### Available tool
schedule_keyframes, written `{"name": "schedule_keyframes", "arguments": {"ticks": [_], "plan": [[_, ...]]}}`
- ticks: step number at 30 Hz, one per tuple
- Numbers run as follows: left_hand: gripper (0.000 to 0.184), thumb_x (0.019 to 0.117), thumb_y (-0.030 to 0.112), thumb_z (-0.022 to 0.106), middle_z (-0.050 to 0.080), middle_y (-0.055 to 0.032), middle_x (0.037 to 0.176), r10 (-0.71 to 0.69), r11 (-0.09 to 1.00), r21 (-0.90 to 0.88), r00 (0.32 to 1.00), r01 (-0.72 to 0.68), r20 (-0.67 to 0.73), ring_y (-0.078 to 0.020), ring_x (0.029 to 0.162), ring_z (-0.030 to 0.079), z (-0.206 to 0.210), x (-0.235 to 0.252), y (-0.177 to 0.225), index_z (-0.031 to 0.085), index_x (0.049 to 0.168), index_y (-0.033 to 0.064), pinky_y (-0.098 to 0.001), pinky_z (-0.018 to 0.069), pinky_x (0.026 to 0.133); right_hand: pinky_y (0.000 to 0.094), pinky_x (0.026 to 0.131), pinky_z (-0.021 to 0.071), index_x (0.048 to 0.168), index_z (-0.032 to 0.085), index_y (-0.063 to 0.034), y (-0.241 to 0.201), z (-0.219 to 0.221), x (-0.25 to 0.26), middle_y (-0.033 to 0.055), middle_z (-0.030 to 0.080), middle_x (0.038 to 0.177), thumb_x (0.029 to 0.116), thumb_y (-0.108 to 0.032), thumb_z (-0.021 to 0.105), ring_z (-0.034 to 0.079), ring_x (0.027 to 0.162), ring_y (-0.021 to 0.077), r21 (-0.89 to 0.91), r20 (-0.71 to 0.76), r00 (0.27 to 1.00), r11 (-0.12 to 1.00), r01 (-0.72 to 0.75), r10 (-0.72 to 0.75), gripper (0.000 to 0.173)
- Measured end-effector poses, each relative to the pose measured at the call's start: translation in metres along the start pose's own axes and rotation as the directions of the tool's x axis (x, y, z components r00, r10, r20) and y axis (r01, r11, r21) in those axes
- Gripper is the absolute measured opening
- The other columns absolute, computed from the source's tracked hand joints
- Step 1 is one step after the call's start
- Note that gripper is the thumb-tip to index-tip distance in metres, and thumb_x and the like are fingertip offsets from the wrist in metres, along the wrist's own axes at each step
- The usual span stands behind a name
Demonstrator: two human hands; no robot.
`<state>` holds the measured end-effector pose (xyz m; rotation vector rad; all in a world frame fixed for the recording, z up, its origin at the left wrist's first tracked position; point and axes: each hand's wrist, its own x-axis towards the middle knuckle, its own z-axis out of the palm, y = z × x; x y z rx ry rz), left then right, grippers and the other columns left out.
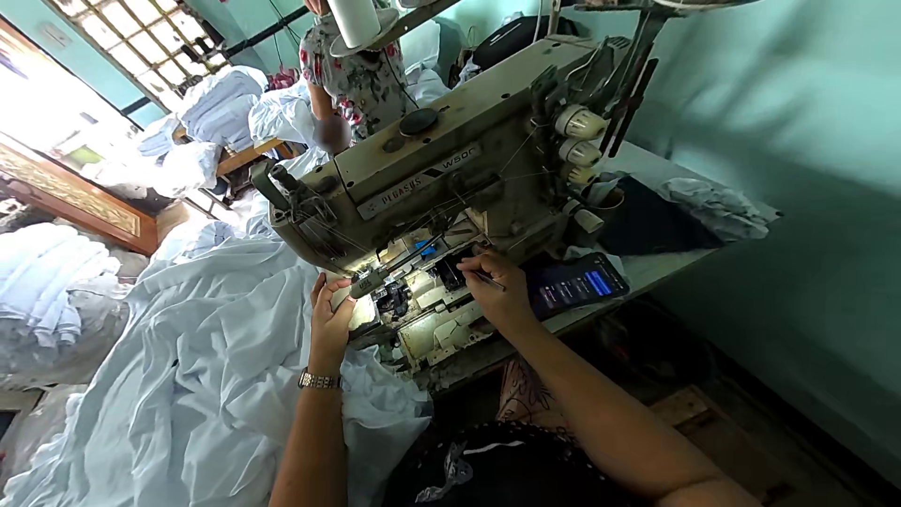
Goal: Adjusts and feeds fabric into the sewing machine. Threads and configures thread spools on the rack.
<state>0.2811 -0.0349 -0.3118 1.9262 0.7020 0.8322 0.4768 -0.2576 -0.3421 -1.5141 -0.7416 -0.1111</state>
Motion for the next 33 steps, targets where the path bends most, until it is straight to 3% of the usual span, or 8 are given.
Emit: {"name": "schedule_keyframes", "arguments": {"ticks": [6, 11, 19, 24, 29, 33], "plan": [[0.030, 0.0894, 0.018, 0.064, 0.038, -0.0153, 0.159, 0.008, 1.000, -0.015, 1.000, -0.008, 0.001, -0.0263, 0.147, 0.037, 0.000, 0.000, -0.002, 0.069, 0.118, 0.0113, -0.0411, 0.0458, 0.111, 0.0293, 0.088, 0.0588, 0.096, 0.077, -0.0043, 0.003, 0.002, -0.011, 0.0075, 0.074, 0.099, 0.0918, -0.002, 0.062, 0.070, 0.098, 0.0135, -0.061, 0.015, 0.993, 0.991, 0.121, -0.120, 0.016], [0.029, 0.0887, 0.018, 0.064, 0.038, -0.0152, 0.159, -0.001, 1.000, -0.018, 1.000, 0.001, -0.007, -0.0262, 0.148, 0.036, 0.001, -0.001, 0.000, 0.070, 0.116, 0.0117, -0.0409, 0.0449, 0.112, 0.0262, 0.086, 0.0606, 0.093, 0.075, -0.0006, 0.001, -0.001, -0.008, 0.0075, 0.074, 0.097, 0.0898, 0.002, 0.065, 0.071, 0.097, 0.0111, 0.071, -0.097, 0.993, 0.995, 0.070, -0.063, 0.011], [0.029, 0.0891, 0.017, 0.063, 0.037, -0.0149, 0.160, -0.008, 0.999, -0.031, 1.000, 0.008, -0.003, -0.0257, 0.148, 0.037, 0.001, 0.000, -0.001, 0.069, 0.117, 0.0116, -0.0410, 0.0459, 0.111, 0.0287, 0.084, 0.0581, 0.096, 0.078, -0.0046, -0.001, 0.008, -0.004, 0.0082, 0.072, 0.097, 0.0907, -0.003, 0.066, 0.069, 0.094, 0.0146, -0.139, -0.010, 0.992, 0.982, 0.126, -0.129, 0.013], [0.028, 0.0897, 0.017, 0.063, 0.038, -0.0157, 0.159, -0.012, 1.000, -0.025, 1.000, 0.012, -0.005, -0.0258, 0.146, 0.038, 0.001, -0.001, 0.000, 0.069, 0.116, 0.0106, -0.0404, 0.0467, 0.110, 0.0283, 0.082, 0.0590, 0.095, 0.078, -0.0047, -0.002, 0.010, 0.002, 0.0081, 0.073, 0.095, 0.0899, 0.002, 0.066, 0.069, 0.091, 0.0134, -0.076, -0.028, 0.992, 0.990, 0.119, -0.122, 0.015], [0.028, 0.0892, 0.019, 0.064, 0.039, -0.0158, 0.158, 0.003, 1.000, -0.007, 1.000, -0.003, -0.004, -0.0265, 0.147, 0.038, 0.000, 0.000, -0.002, 0.070, 0.115, 0.0104, -0.0415, 0.0453, 0.111, 0.0255, 0.082, 0.0597, 0.095, 0.077, -0.0027, 0.000, 0.006, 0.000, 0.0069, 0.074, 0.096, 0.0912, 0.001, 0.067, 0.070, 0.092, 0.0097, 0.031, -0.065, 0.997, 0.998, 0.048, -0.046, 0.011], [0.028, 0.0890, 0.019, 0.064, 0.039, -0.0145, 0.159, -0.002, 1.000, -0.004, 1.000, 0.002, -0.008, -0.0252, 0.147, 0.038, 0.001, 0.000, -0.002, 0.070, 0.115, 0.0116, -0.0410, 0.0458, 0.111, 0.0313, 0.080, 0.0626, 0.097, 0.074, -0.0010, -0.008, -0.003, 0.001, 0.0073, 0.076, 0.097, 0.0927, 0.002, 0.067, 0.074, 0.088, 0.0139, 0.267, -0.033, 0.978, 0.945, -0.190, 0.206, 0.009]]}}
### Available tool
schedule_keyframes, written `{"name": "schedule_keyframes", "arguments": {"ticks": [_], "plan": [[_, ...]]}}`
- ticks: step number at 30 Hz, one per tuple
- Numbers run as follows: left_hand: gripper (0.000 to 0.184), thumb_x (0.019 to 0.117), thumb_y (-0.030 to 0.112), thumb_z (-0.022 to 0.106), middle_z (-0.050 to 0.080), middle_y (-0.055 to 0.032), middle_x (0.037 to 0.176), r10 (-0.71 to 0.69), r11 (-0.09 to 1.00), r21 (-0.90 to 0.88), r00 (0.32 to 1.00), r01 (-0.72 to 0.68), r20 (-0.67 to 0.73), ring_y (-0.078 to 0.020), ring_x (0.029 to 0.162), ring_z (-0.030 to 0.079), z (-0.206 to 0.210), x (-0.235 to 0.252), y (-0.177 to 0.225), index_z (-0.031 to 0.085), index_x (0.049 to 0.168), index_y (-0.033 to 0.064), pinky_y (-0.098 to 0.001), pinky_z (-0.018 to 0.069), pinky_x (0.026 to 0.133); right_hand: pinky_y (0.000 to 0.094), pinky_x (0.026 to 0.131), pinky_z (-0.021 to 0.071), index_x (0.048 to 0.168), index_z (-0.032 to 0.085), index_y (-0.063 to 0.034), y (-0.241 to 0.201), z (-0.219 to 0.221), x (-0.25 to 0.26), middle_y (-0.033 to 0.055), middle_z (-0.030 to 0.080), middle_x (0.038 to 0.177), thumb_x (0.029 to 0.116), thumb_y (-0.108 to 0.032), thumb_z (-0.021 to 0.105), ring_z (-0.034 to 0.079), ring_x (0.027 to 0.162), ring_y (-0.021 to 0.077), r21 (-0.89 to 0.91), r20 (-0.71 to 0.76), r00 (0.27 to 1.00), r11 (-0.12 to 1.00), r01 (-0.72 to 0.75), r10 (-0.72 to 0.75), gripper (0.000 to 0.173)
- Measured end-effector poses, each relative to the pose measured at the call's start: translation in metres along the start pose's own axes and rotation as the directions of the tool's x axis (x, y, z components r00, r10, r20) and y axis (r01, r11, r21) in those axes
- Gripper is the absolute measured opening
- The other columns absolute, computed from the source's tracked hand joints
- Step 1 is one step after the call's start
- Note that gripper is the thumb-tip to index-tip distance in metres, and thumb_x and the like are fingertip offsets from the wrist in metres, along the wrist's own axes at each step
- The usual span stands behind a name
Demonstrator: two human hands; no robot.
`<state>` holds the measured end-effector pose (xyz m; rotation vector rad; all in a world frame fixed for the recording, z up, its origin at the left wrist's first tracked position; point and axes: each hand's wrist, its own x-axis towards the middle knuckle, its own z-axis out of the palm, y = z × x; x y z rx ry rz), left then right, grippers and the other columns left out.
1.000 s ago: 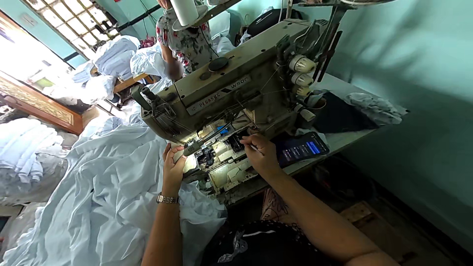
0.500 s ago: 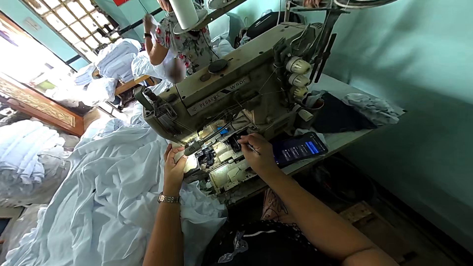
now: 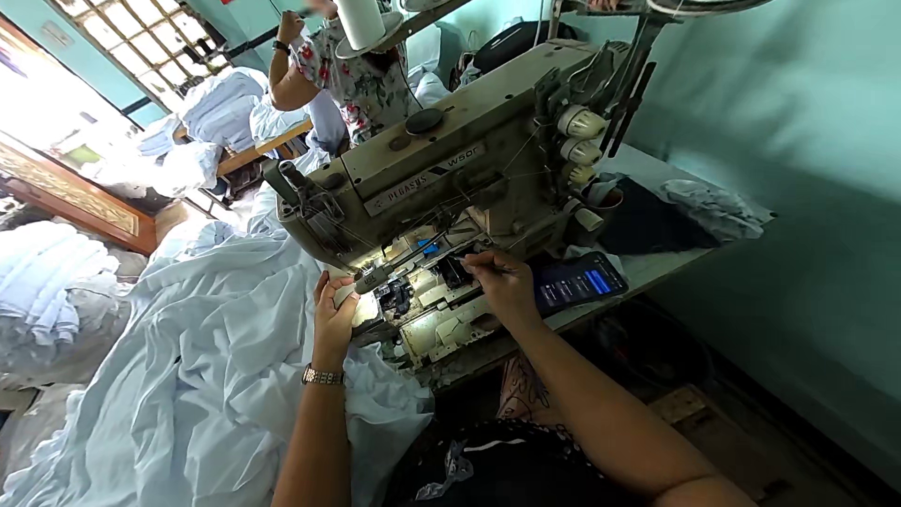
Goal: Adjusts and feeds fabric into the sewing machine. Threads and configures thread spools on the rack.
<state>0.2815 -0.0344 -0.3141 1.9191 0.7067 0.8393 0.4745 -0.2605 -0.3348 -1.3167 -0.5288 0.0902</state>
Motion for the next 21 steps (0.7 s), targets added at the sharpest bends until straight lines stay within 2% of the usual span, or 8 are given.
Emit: {"name": "schedule_keyframes", "arguments": {"ticks": [4, 9, 13, 16, 21], "plan": [[0.028, 0.0891, 0.017, 0.064, 0.039, -0.0146, 0.159, 0.001, 1.000, -0.021, 1.000, -0.002, -0.004, -0.0252, 0.146, 0.039, 0.000, 0.000, 0.000, 0.070, 0.116, 0.0109, -0.0408, 0.0468, 0.110, 0.0365, 0.083, 0.0638, 0.098, 0.073, 0.0013, -0.008, -0.007, 0.002, 0.0110, 0.076, 0.095, 0.0947, 0.005, 0.063, 0.075, 0.086, 0.0210, 0.210, 0.037, 0.977, 0.955, -0.211, 0.208, 0.011], [0.029, 0.0894, 0.018, 0.064, 0.039, -0.0157, 0.158, 0.002, 1.000, -0.023, 1.000, -0.002, 0.005, -0.0260, 0.146, 0.039, 0.000, 0.000, -0.001, 0.069, 0.117, 0.0104, -0.0411, 0.0463, 0.111, 0.0367, 0.084, 0.0636, 0.095, 0.072, 0.0022, -0.011, -0.016, 0.003, 0.0129, 0.076, 0.096, 0.0934, 0.009, 0.063, 0.075, 0.086, 0.0225, 0.235, 0.103, 0.965, 0.937, -0.259, 0.240, 0.011], [0.029, 0.0899, 0.018, 0.064, 0.039, -0.0159, 0.158, -0.004, 1.000, -0.026, 1.000, 0.004, 0.004, -0.0266, 0.146, 0.039, 0.000, 0.000, 0.000, 0.069, 0.117, 0.0103, -0.0408, 0.0469, 0.110, 0.0350, 0.084, 0.0636, 0.095, 0.073, 0.0011, -0.007, -0.021, 0.005, 0.0102, 0.076, 0.097, 0.0916, 0.008, 0.066, 0.075, 0.089, 0.0193, 0.150, 0.145, 0.981, 0.978, -0.147, 0.125, 0.010], [0.030, 0.0896, 0.018, 0.064, 0.038, -0.0157, 0.159, -0.015, 1.000, -0.023, 1.000, 0.015, -0.002, -0.0259, 0.147, 0.038, 0.000, 0.000, 0.002, 0.068, 0.118, 0.0099, -0.0408, 0.0466, 0.110, 0.0283, 0.083, 0.0620, 0.097, 0.074, -0.0013, -0.006, -0.025, 0.004, 0.0064, 0.076, 0.100, 0.0907, 0.005, 0.069, 0.073, 0.092, 0.0121, 0.019, 0.137, 0.990, 1.000, 0.016, -0.018, 0.010], [0.032, 0.0896, 0.019, 0.063, 0.037, -0.0159, 0.159, -0.026, 0.999, -0.025, 1.000, 0.026, 0.002, -0.0257, 0.146, 0.040, 0.000, -0.001, 0.002, 0.068, 0.120, 0.0099, -0.0409, 0.0474, 0.109, 0.0262, 0.081, 0.0610, 0.097, 0.076, -0.0021, -0.002, -0.017, 0.002, 0.0064, 0.074, 0.099, 0.0889, 0.003, 0.071, 0.071, 0.090, 0.0097, -0.157, 0.095, 0.975, 0.964, 0.215, -0.202, 0.010]]}}
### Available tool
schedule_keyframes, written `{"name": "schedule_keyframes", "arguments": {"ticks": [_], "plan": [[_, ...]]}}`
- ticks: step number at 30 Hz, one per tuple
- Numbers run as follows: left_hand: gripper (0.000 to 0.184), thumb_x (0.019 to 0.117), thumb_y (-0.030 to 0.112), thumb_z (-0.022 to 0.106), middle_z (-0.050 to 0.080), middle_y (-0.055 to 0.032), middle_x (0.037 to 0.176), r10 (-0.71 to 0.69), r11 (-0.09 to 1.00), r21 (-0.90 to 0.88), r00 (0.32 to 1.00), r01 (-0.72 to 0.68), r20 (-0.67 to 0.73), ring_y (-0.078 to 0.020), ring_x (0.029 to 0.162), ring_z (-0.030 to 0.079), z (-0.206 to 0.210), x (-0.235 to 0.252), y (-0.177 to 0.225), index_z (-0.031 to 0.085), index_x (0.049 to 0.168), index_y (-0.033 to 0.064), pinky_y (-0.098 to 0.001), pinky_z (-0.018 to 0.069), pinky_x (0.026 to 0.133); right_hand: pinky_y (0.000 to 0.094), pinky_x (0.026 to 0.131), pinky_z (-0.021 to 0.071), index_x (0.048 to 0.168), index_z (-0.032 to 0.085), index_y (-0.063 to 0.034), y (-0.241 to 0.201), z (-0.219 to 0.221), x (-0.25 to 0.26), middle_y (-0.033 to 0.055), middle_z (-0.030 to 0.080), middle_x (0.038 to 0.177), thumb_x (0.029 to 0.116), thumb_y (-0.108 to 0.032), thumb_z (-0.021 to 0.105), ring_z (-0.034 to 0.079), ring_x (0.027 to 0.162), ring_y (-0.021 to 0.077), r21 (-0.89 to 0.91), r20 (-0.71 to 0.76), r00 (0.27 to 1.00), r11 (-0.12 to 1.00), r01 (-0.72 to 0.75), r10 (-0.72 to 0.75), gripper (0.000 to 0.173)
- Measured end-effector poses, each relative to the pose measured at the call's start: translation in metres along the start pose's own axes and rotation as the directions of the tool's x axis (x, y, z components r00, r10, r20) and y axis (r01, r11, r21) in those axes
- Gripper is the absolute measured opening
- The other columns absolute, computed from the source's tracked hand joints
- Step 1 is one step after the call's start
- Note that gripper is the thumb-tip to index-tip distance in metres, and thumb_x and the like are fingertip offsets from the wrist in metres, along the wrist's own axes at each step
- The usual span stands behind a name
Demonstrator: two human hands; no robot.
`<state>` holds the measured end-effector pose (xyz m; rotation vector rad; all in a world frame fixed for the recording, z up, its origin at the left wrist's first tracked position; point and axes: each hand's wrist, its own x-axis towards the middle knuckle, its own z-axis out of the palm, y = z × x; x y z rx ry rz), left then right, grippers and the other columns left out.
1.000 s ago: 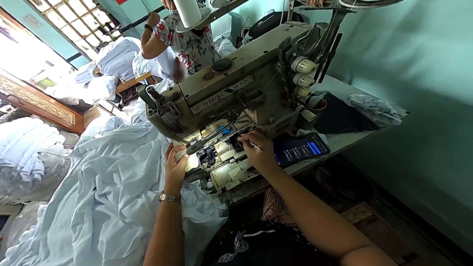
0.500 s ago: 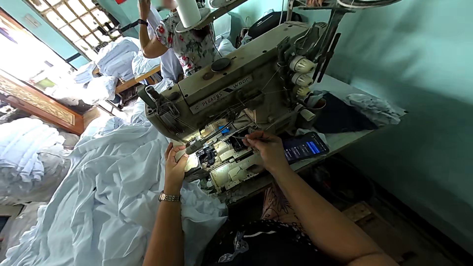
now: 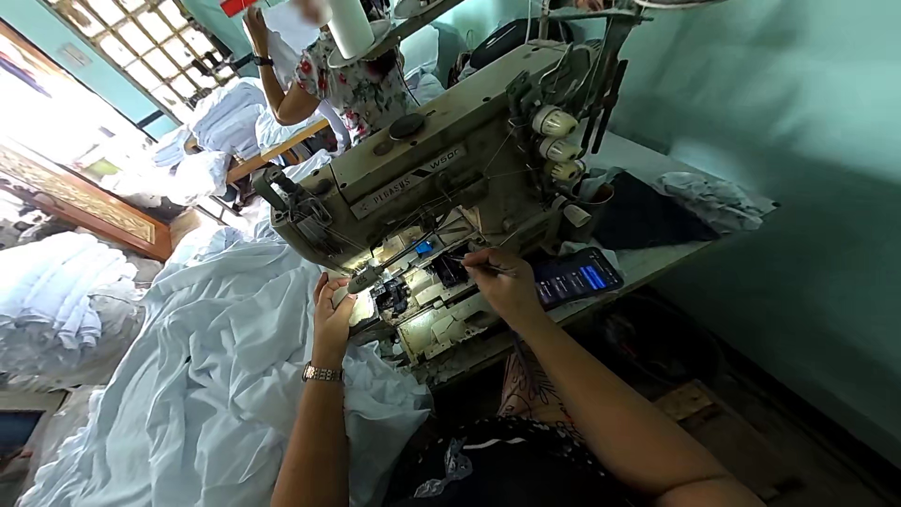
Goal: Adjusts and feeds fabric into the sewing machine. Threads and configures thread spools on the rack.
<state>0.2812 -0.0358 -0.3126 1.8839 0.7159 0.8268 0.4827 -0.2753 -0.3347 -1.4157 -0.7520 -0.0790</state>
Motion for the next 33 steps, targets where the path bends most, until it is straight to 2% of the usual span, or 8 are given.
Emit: {"name": "schedule_keyframes", "arguments": {"ticks": [3, 7, 9, 12, 15, 24, 28, 33], "plan": [[0.033, 0.0896, 0.018, 0.063, 0.039, -0.0167, 0.158, -0.003, 1.000, 0.004, 1.000, 0.003, -0.005, -0.0258, 0.144, 0.042, 0.000, 0.000, 0.001, 0.068, 0.120, 0.0083, -0.0408, 0.0488, 0.108, 0.0278, 0.081, 0.0604, 0.096, 0.077, -0.0038, 0.004, 0.011, 0.001, 0.0074, 0.074, 0.096, 0.0885, 0.000, 0.072, 0.070, 0.090, 0.0120, -0.123, -0.021, 0.996, 0.989, 0.084, -0.087, 0.010], [0.033, 0.0892, 0.018, 0.064, 0.039, -0.0160, 0.159, -0.011, 1.000, -0.017, 1.000, 0.010, -0.012, -0.0257, 0.145, 0.041, 0.001, -0.001, 0.001, 0.068, 0.121, 0.0095, -0.0408, 0.0485, 0.108, 0.0303, 0.082, 0.0593, 0.097, 0.078, -0.0057, 0.008, 0.022, 0.003, 0.0077, 0.072, 0.096, 0.0906, -0.001, 0.070, 0.069, 0.090, 0.0146, -0.174, -0.017, 0.996, 0.982, 0.080, -0.084, 0.011], [0.033, 0.0893, 0.019, 0.064, 0.038, -0.0156, 0.159, -0.009, 1.000, -0.014, 1.000, 0.009, -0.011, -0.0252, 0.145, 0.040, 0.001, -0.001, 0.000, 0.068, 0.121, 0.0103, -0.0408, 0.0476, 0.109, 0.0304, 0.084, 0.0590, 0.096, 0.078, -0.0044, 0.009, 0.024, 0.007, 0.0079, 0.073, 0.095, 0.0917, 0.000, 0.070, 0.070, 0.091, 0.0140, -0.125, -0.024, 0.999, 0.991, 0.041, -0.045, 0.011], [0.032, 0.0891, 0.021, 0.065, 0.038, -0.0139, 0.160, -0.012, 1.000, -0.008, 1.000, 0.012, -0.009, -0.0250, 0.145, 0.040, 0.001, -0.001, 0.000, 0.069, 0.120, 0.0120, -0.0409, 0.0481, 0.109, 0.0297, 0.083, 0.0604, 0.098, 0.076, -0.0026, 0.003, 0.017, 0.010, 0.0073, 0.076, 0.099, 0.0945, 0.001, 0.067, 0.072, 0.091, 0.0111, 0.031, -0.001, 0.991, 0.990, -0.136, 0.136, 0.011], [0.032, 0.0891, 0.021, 0.064, 0.039, -0.0143, 0.159, -0.007, 1.000, -0.010, 1.000, 0.007, -0.012, -0.0254, 0.144, 0.041, 0.001, 0.000, 0.000, 0.069, 0.120, 0.0118, -0.0405, 0.0486, 0.108, 0.0313, 0.084, 0.0613, 0.098, 0.075, -0.0007, -0.001, 0.011, 0.008, 0.0083, 0.076, 0.101, 0.0950, 0.003, 0.065, 0.074, 0.091, 0.0132, 0.138, -0.004, 0.971, 0.962, -0.236, 0.239, 0.011], [0.033, 0.0888, 0.021, 0.065, 0.036, -0.0133, 0.161, -0.015, 1.000, -0.014, 1.000, 0.015, -0.013, -0.0247, 0.146, 0.040, 0.001, -0.001, -0.001, 0.069, 0.121, 0.0127, -0.0415, 0.0480, 0.109, 0.0350, 0.086, 0.0626, 0.097, 0.073, 0.0004, -0.001, 0.006, 0.007, 0.0097, 0.077, 0.101, 0.0959, 0.005, 0.061, 0.075, 0.091, 0.0187, 0.306, 0.029, 0.936, 0.888, -0.343, 0.352, 0.013], [0.033, 0.0891, 0.022, 0.066, 0.038, -0.0134, 0.160, -0.008, 1.000, -0.017, 1.000, 0.008, -0.009, -0.0253, 0.146, 0.040, 0.001, 0.000, -0.002, 0.069, 0.121, 0.0132, -0.0416, 0.0485, 0.109, 0.0366, 0.087, 0.0635, 0.095, 0.072, 0.0006, -0.003, 0.000, 0.006, 0.0102, 0.076, 0.097, 0.0958, 0.006, 0.062, 0.075, 0.092, 0.0207, 0.348, 0.068, 0.943, 0.877, -0.330, 0.327, 0.012], [0.036, 0.0887, 0.022, 0.065, 0.037, -0.0161, 0.160, -0.023, 1.000, -0.006, 1.000, 0.023, -0.019, -0.0258, 0.146, 0.040, 0.002, 0.000, 0.000, 0.067, 0.123, 0.0106, -0.0419, 0.0479, 0.109, 0.0293, 0.083, 0.0623, 0.099, 0.074, -0.0008, -0.002, -0.004, 0.003, 0.0069, 0.076, 0.100, 0.0934, 0.002, 0.068, 0.073, 0.091, 0.0111, 0.064, -0.001, 0.995, 0.993, -0.101, 0.101, 0.008]]}}
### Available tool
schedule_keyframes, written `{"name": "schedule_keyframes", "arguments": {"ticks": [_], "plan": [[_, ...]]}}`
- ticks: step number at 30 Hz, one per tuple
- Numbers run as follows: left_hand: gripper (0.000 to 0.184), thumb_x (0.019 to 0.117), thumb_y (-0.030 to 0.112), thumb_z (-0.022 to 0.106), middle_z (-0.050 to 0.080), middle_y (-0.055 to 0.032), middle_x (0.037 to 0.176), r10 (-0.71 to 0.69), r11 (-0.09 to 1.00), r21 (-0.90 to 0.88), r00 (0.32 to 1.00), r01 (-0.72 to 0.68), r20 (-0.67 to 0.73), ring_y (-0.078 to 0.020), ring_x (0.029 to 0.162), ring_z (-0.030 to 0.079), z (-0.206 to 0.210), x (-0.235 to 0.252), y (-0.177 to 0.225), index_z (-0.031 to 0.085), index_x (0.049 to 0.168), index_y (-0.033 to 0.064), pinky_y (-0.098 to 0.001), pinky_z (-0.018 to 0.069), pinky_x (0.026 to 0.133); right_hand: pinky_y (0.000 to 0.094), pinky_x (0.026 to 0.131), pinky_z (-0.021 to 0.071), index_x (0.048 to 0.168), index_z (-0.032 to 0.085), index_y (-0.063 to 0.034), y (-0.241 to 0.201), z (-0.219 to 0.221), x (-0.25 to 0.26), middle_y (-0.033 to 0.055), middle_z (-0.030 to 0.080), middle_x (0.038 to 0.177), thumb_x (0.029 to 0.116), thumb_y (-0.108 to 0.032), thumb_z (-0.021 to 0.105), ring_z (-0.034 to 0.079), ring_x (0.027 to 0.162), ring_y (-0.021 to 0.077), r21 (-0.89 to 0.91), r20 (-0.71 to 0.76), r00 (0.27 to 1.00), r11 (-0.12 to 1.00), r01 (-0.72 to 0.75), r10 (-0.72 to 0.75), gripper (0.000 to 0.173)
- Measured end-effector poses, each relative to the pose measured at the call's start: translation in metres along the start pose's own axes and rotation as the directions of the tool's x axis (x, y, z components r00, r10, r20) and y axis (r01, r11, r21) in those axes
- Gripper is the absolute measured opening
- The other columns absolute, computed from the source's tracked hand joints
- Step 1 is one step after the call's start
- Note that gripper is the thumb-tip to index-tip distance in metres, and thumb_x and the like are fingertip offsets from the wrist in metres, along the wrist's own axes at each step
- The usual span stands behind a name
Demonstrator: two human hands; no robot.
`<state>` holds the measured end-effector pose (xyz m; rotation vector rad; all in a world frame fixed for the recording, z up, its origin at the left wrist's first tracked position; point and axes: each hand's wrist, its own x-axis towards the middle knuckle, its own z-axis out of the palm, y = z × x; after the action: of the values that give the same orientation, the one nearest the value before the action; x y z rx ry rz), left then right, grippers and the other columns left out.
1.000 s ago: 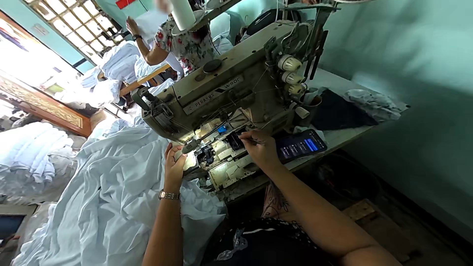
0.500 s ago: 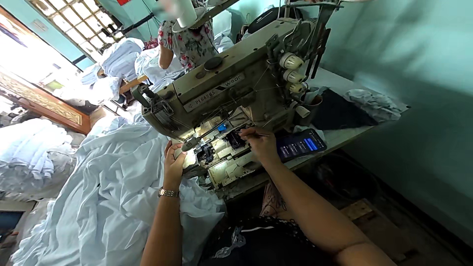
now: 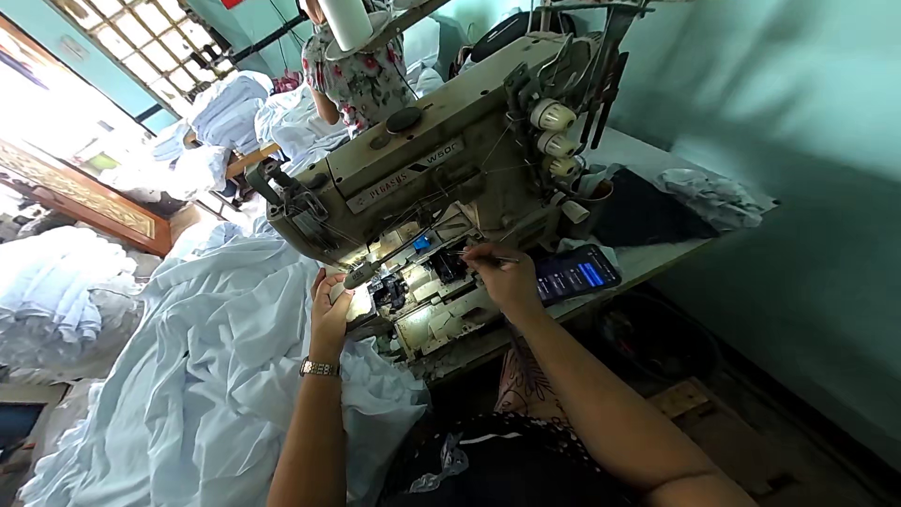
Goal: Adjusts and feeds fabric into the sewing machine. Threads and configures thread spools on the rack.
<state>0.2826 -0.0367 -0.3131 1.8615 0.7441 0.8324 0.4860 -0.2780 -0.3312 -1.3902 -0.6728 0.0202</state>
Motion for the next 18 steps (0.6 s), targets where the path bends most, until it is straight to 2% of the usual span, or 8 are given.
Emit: {"name": "schedule_keyframes", "arguments": {"ticks": [5, 10, 14, 18], "plan": [[0.034, 0.0890, 0.021, 0.065, 0.037, -0.0153, 0.160, 0.004, 1.000, -0.011, 1.000, -0.004, 0.003, -0.0254, 0.146, 0.039, 0.000, -0.001, 0.000, 0.068, 0.122, 0.0109, -0.0408, 0.0472, 0.110, 0.0290, 0.085, 0.0618, 0.104, 0.075, -0.0031, 0.004, 0.010, -0.001, 0.0074, 0.075, 0.103, 0.0939, -0.001, 0.069, 0.073, 0.093, 0.0112, -0.180, 0.019, 0.989, 0.973, 0.148, -0.147, 0.012], [0.034, 0.0888, 0.020, 0.065, 0.037, -0.0153, 0.160, 0.000, 1.000, -0.022, 1.000, 0.000, 0.003, -0.0258, 0.146, 0.039, 0.000, -0.001, 0.000, 0.068, 0.122, 0.0109, -0.0412, 0.0478, 0.109, 0.0333, 0.087, 0.0608, 0.101, 0.077, -0.0034, 0.012, 0.020, -0.002, 0.0094, 0.076, 0.102, 0.0928, 0.001, 0.068, 0.073, 0.096, 0.0168, -0.257, 0.038, 0.971, 0.936, 0.239, -0.238, 0.013], [0.034, 0.0886, 0.020, 0.065, 0.036, -0.0141, 0.161, -0.001, 1.000, -0.027, 1.000, 0.001, 0.005, -0.0252, 0.147, 0.038, 0.000, -0.001, 0.001, 0.068, 0.121, 0.0117, -0.0412, 0.0476, 0.110, 0.0306, 0.086, 0.0615, 0.100, 0.076, -0.0016, 0.011, 0.022, 0.002, 0.0092, 0.076, 0.102, 0.0935, 0.001, 0.069, 0.074, 0.094, 0.0136, -0.170, -0.026, 0.987, 0.974, 0.153, -0.159, 0.009], [0.034, 0.0886, 0.019, 0.065, 0.035, -0.0148, 0.161, 0.002, 0.999, -0.037, 1.000, -0.002, 0.005, -0.0261, 0.147, 0.038, 0.000, -0.002, 0.001, 0.068, 0.121, 0.0115, -0.0413, 0.0473, 0.110, 0.0297, 0.078, 0.0625, 0.097, 0.071, -0.0009, 0.004, 0.019, 0.004, 0.0071, 0.076, 0.097, 0.0940, -0.002, 0.071, 0.074, 0.084, 0.0111, -0.011, -0.105, 0.994, 0.999, -0.042, 0.041, 0.003]]}}
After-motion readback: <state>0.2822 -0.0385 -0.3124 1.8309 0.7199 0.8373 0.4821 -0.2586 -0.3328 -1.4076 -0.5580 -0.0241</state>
